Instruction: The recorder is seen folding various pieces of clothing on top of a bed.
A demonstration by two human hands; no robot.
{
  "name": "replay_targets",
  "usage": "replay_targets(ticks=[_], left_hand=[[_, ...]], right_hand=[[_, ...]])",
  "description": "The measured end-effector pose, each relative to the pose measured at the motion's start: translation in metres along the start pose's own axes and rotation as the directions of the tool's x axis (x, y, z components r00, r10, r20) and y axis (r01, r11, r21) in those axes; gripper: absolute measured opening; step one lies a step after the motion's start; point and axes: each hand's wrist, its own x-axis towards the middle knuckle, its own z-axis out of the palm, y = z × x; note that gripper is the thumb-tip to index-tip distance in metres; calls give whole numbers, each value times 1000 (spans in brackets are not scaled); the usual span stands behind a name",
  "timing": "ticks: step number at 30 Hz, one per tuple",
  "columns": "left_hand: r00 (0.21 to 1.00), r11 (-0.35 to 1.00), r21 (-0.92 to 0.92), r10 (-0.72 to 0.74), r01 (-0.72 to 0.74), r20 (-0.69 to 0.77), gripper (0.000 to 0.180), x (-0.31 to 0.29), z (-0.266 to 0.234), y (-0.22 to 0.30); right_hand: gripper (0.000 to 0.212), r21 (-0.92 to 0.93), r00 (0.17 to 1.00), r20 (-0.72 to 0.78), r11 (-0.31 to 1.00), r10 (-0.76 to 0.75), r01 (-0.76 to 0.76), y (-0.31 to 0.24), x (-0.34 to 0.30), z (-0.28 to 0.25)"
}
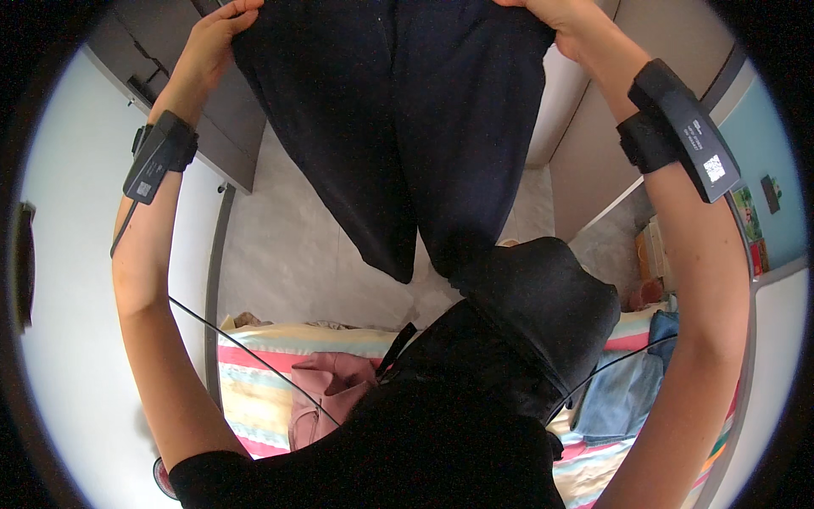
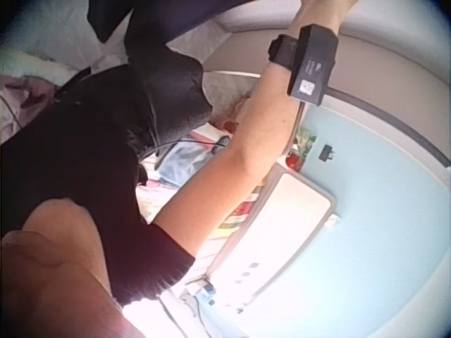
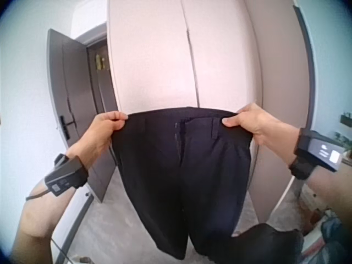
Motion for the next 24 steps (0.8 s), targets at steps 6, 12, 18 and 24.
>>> replay_targets(ticks=[6,12,18,24], left_hand=[[996,996,-39,-77,79,52,10,-30,41,16],[954,983,-120,165,-139,248,12,-55,105,19],[952,980,-77,199,-186,232,11,-68,131,18],[896,927,-35,369,-372,248,22,-83,150,3]], right_hand=[[35,462,968,231,864,100,-200,23,16,22],[29,637,955,295,750,-23,-179,9,-7,69],[14,702,975,222,696,-13,-151,17,-35,67],[16,683,989,136,717,59,-137,28,-41,53]])
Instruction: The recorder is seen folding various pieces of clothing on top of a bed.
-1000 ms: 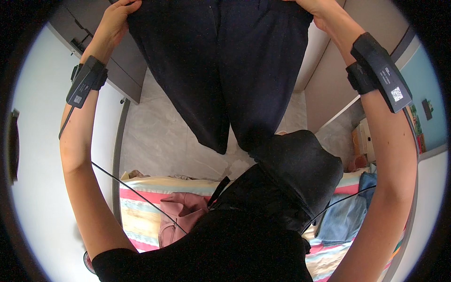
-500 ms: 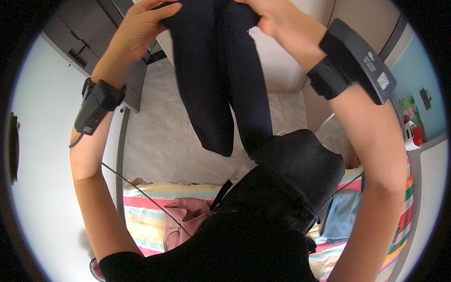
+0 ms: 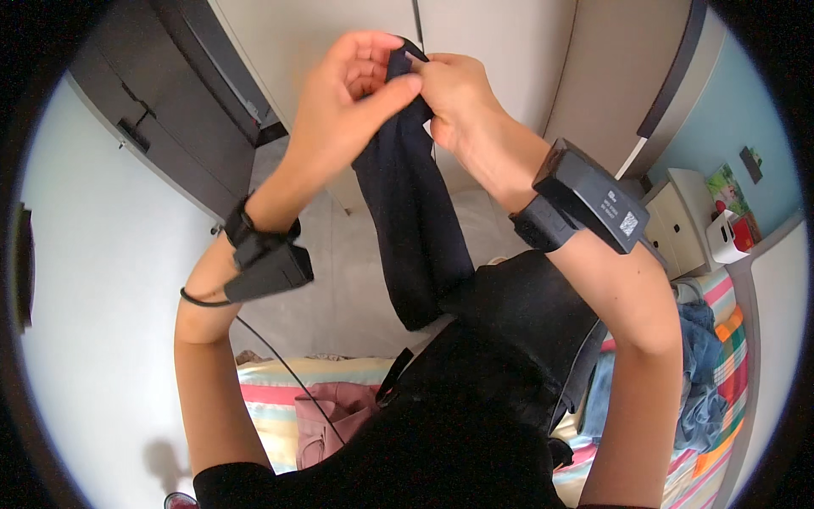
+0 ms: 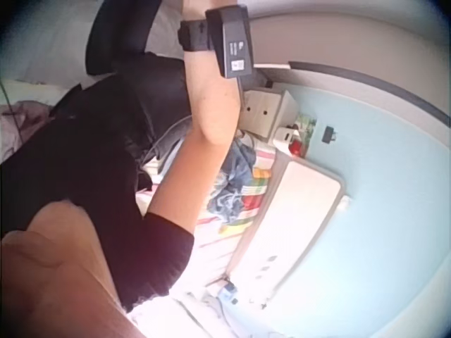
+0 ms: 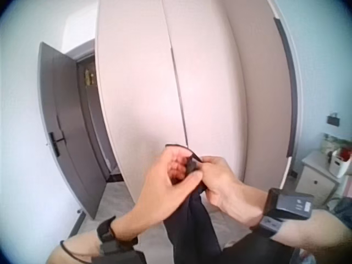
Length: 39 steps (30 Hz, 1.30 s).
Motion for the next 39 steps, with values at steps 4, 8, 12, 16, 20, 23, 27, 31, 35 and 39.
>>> replay_targets(ticks=[4,8,12,16,20,23,27,31,35,39], left_hand=[[992,994,35,110,-108,-68,26,-5,2,-6],[983,997,21,76,-73,-167,22,2,6,-2],[969,993,-29,104,-113,-225,22,12,8,0],[975,994,-35,95,-104,-202,20,13,12,-2],[984,1000,0,13,-13,-179,16,14,14,-6],[985,993,-84,-97,85,-143,14,14,15,-10],[981,984,-58,-174,169,-81,13,13,22,-17],[991,991,-38,-132,131,-23,12,11,21,-22],[994,982,-178,39,-57,-101,17,0,18,-38],[967,994,-70,-101,86,-235,24,-63,23,-72]], right_hand=[[19,-3,999,12,1000,-30,30,-12,3,-14],[17,-36,997,58,998,-54,56,-19,1,-14],[15,-3,991,103,996,-85,86,-24,-7,-11],[16,174,968,253,983,11,-56,-35,-27,-15],[27,-47,924,365,989,-112,139,-11,-28,-22],[46,-227,885,433,929,-171,291,-2,-27,-22],[46,-508,934,253,787,-254,351,13,-19,-21],[27,-473,920,220,790,-324,391,25,-2,-26],[23,-100,997,-21,992,-79,76,20,-1,-18],[23,108,968,-142,969,-205,221,18,22,-21]])
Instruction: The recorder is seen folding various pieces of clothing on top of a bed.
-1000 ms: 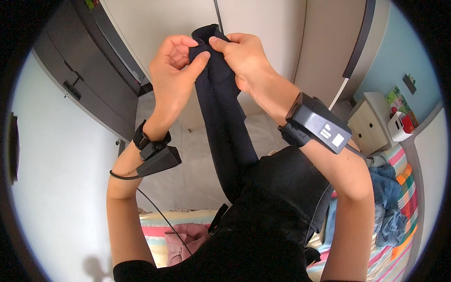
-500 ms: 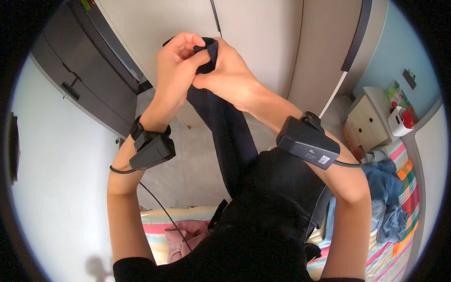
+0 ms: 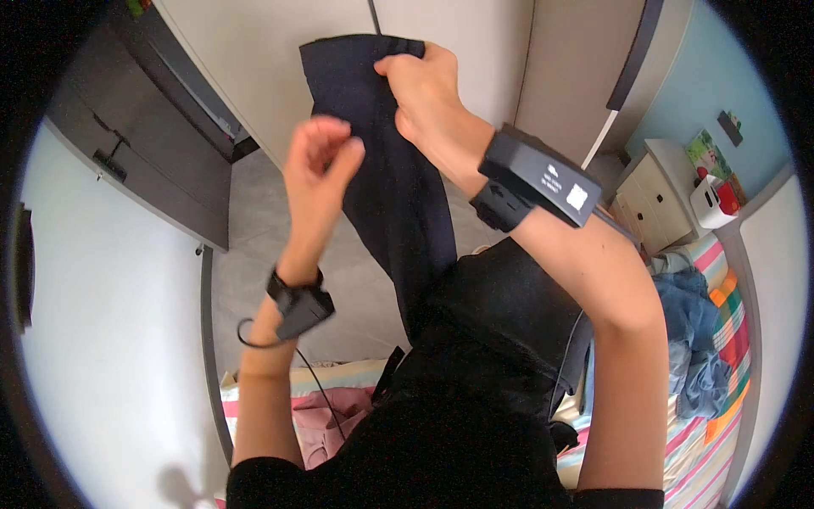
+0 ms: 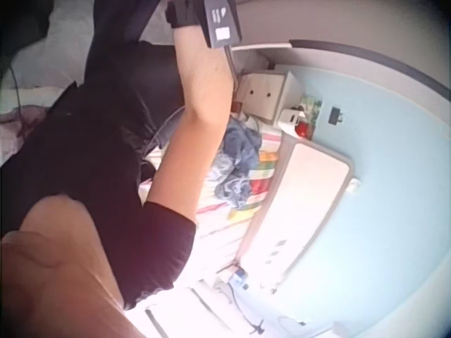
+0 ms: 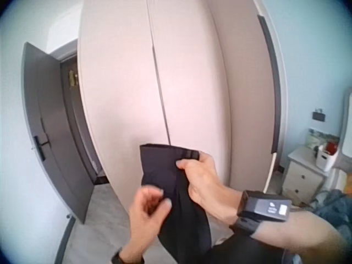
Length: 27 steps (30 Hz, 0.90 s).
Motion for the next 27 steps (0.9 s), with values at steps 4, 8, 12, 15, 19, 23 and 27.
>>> replay_targets(ticks=[4,8,12,15,19,23,27], left_hand=[[912,904,-120,-408,409,33,20,-86,-2,-57],[590,533,-389,-807,752,34,27,-155,-10,-92],[155,100,-614,-987,783,38,59,-177,-6,-114],[-171,-295,-832,-955,470,242,71,-158,3,-107],[115,-543,-837,-829,69,547,59,-175,-3,-146],[102,-474,-869,-866,144,490,41,-171,12,-150],[12,-579,-815,-815,17,579,24,-178,38,-156]], right_hand=[[24,138,995,-87,989,-46,58,-11,12,30],[36,120,977,-205,989,-59,85,-16,15,61],[28,265,981,-184,959,-55,103,-35,7,81],[29,263,958,-286,960,-17,96,-46,11,94],[28,352,978,-207,932,-7,81,-50,2,101],[27,337,967,-221,920,-126,198,-63,7,91],[29,326,940,-332,925,-80,194,-65,17,100]])
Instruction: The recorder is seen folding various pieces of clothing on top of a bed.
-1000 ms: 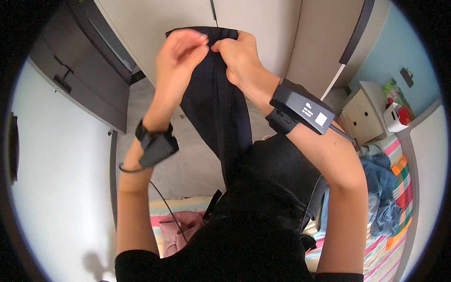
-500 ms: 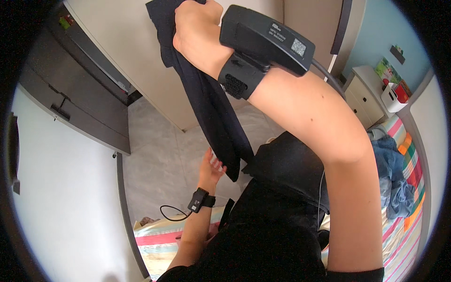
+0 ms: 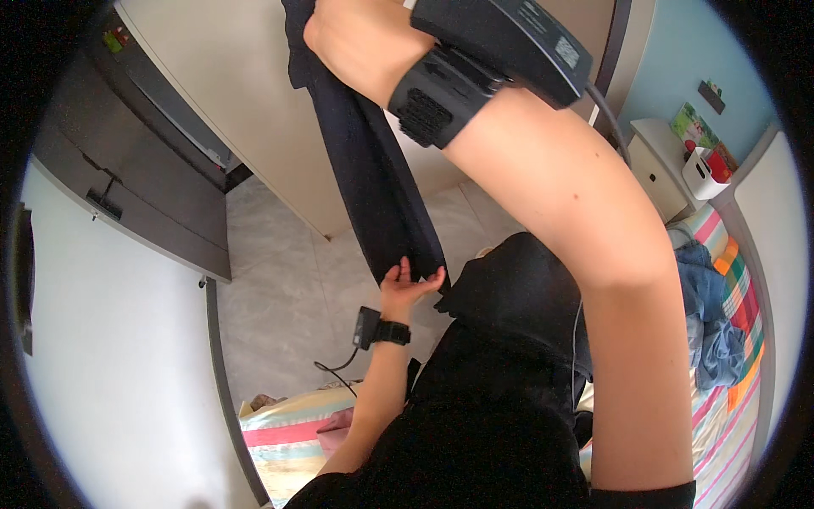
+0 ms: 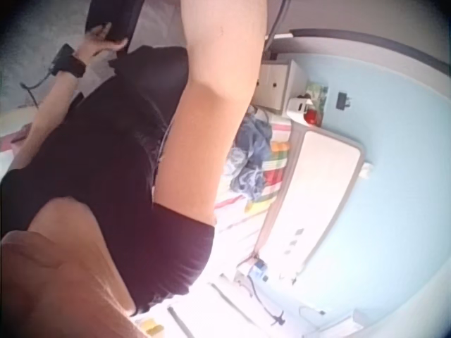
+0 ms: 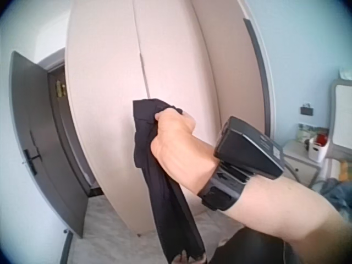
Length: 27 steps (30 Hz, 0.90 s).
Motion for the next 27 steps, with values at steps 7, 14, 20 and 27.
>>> replay_targets(ticks=[7,14,20,27], left_hand=[[964,980,-177,-47,96,262,11,80,-24,-3],[986,967,-198,164,-158,17,28,40,-45,4],[984,982,79,175,-171,-42,66,-9,-42,19],[953,944,226,275,-242,-130,38,35,-61,75]], right_hand=[[25,20,997,-18,997,75,-74,1,18,-1],[18,48,999,-46,998,-29,31,-32,30,-29],[22,-13,999,39,1000,17,-16,-52,22,-57],[28,-123,989,137,992,49,-33,-87,27,-97]])
